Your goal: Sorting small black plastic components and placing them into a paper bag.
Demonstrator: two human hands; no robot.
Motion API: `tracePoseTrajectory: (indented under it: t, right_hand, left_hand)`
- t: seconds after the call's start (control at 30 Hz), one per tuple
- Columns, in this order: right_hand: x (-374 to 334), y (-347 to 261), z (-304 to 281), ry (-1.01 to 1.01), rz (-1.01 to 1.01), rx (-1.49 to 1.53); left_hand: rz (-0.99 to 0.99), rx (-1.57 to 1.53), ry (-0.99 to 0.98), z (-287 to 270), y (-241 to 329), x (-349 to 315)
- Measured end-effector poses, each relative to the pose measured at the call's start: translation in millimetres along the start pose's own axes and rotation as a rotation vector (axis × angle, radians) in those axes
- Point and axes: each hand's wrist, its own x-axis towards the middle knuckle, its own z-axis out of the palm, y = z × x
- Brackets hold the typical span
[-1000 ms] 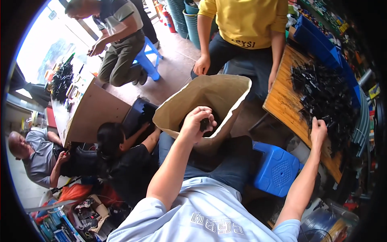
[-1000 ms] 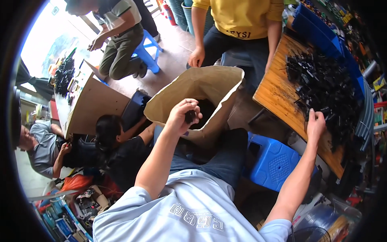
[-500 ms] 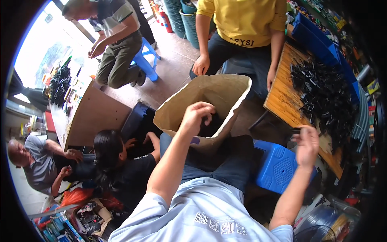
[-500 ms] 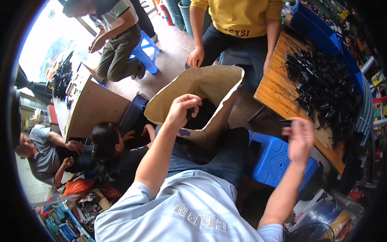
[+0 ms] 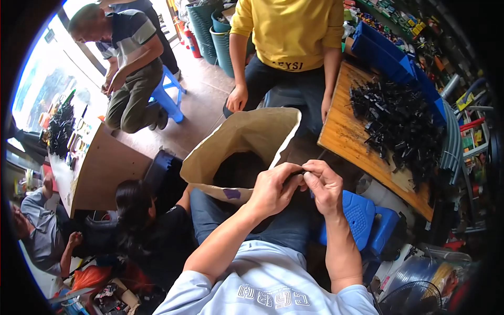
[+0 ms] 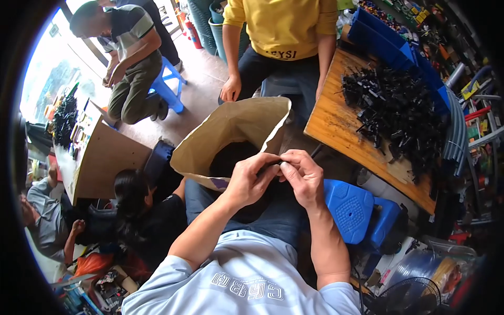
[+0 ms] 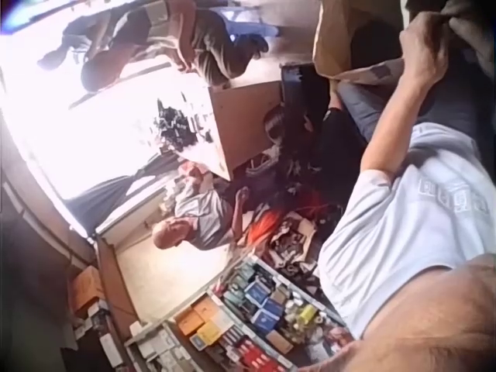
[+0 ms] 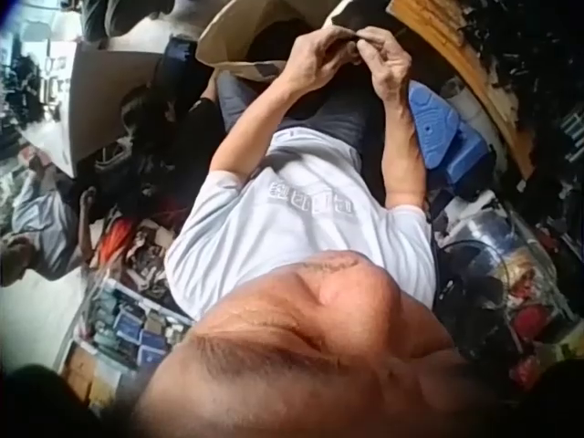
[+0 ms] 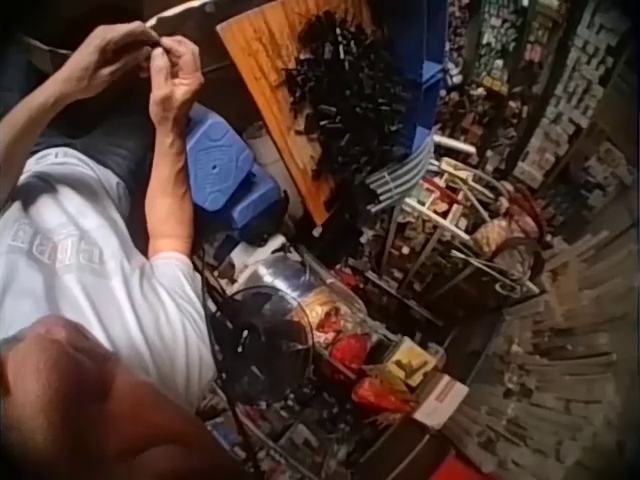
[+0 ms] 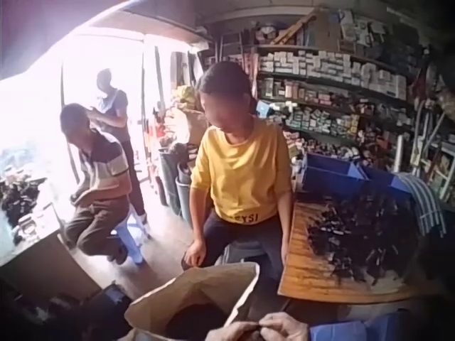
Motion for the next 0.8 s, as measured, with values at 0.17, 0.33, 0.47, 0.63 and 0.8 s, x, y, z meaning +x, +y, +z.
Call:
tracePoseTrajectory:
  t: [0.17,0.33,0.47,0.63,0.8]
  right_hand:
    - [-3.1,8.7,-5.8,-0.011,0.056,-0.013]
    - [-0.8,20.7,-6.7,-0.062,0.059,0.095]
    - [0.3,28.1,-8.5,-0.091,0.111,0.203]
    - [4.2,8.4,-11.0,-0.194,0.233,-0.009]
    - [7.4,9.7,-18.1,-0.202,0.293,-0.101]
  left_hand:
    - [-0.049,-0.03,0.01,12.6,-1.2,-3.1]
    - [0.077,0.158,0.142,20.2,-7.8,-10.9]
    - [0.103,0.358,0.182,20.7,-8.9,-16.1]
    - [-0.535,-0.639,0.035,1.5,-23.4,-13.9]
    - [-0.408,-0.455,-0.165,-5.3,-22.9,-9.6]
